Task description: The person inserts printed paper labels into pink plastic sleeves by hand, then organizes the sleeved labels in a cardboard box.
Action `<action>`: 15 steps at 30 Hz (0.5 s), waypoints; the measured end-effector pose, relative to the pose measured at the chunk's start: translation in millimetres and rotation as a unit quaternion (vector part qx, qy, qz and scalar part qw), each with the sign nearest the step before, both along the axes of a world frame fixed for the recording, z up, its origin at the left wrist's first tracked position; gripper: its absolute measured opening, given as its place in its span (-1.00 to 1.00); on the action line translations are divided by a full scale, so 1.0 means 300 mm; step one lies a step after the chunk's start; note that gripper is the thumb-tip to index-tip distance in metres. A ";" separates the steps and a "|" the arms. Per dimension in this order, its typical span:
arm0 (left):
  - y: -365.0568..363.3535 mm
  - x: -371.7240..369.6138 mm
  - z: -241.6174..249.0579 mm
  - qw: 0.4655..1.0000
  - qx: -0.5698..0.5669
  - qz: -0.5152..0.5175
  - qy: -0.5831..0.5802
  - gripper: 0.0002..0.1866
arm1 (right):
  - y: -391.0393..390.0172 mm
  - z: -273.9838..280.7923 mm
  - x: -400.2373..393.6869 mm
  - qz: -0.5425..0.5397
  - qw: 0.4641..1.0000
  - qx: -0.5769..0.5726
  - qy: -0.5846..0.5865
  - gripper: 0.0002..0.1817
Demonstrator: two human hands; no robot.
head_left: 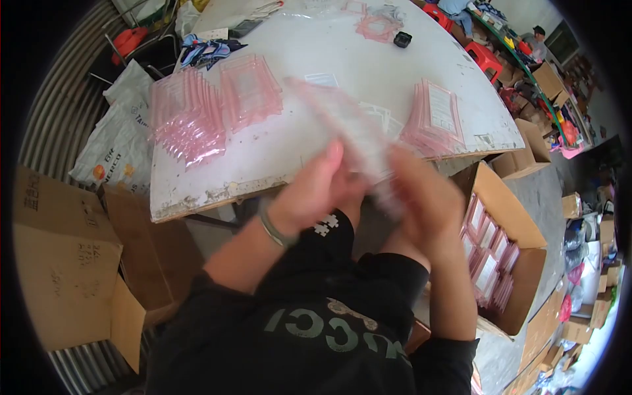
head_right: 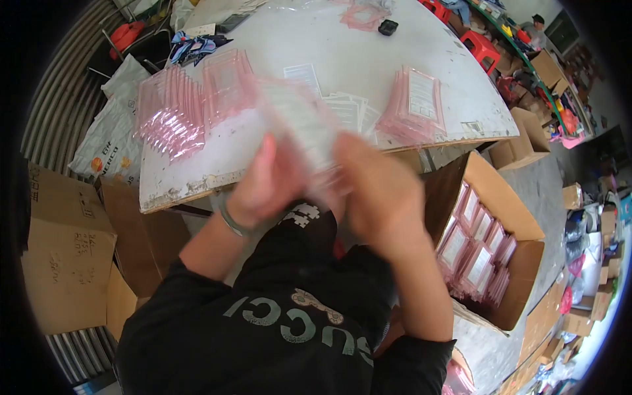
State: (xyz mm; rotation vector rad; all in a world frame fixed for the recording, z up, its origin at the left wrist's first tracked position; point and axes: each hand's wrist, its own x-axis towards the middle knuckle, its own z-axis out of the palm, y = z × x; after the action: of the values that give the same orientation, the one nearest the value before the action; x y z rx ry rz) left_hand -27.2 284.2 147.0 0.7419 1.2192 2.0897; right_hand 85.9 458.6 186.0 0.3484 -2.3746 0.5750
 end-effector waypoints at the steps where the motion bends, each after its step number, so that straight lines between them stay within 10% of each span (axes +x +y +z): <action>1: -0.006 -0.104 0.002 0.983 -0.063 0.110 0.136 -0.21 | 0.066 0.000 -0.006 -0.061 0.996 0.049 0.038 -0.47; 5: -0.081 -0.572 0.061 0.679 -0.326 0.468 0.462 -0.22 | 0.377 -0.083 -0.092 -0.211 0.963 0.160 0.043 -0.46; 9: -0.116 -0.858 -0.014 0.532 -0.683 0.390 0.313 -0.05 | 0.421 -0.158 -0.137 -0.230 0.951 0.196 -0.061 -0.45; 12: -0.162 -0.895 -0.076 0.566 -0.692 0.335 0.298 -0.08 | 0.314 -0.168 -0.111 -0.213 0.964 0.154 -0.049 -0.43; 15: -0.135 -0.791 -0.008 0.462 -0.713 0.384 0.361 -0.15 | 0.213 -0.200 -0.056 -0.166 0.980 0.109 -0.033 -0.57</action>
State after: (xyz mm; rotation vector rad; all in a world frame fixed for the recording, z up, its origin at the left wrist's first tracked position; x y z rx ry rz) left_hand -264.4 243.6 144.7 0.0770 3.3967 0.1753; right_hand 69.3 522.4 126.0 0.0237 -2.4923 0.1731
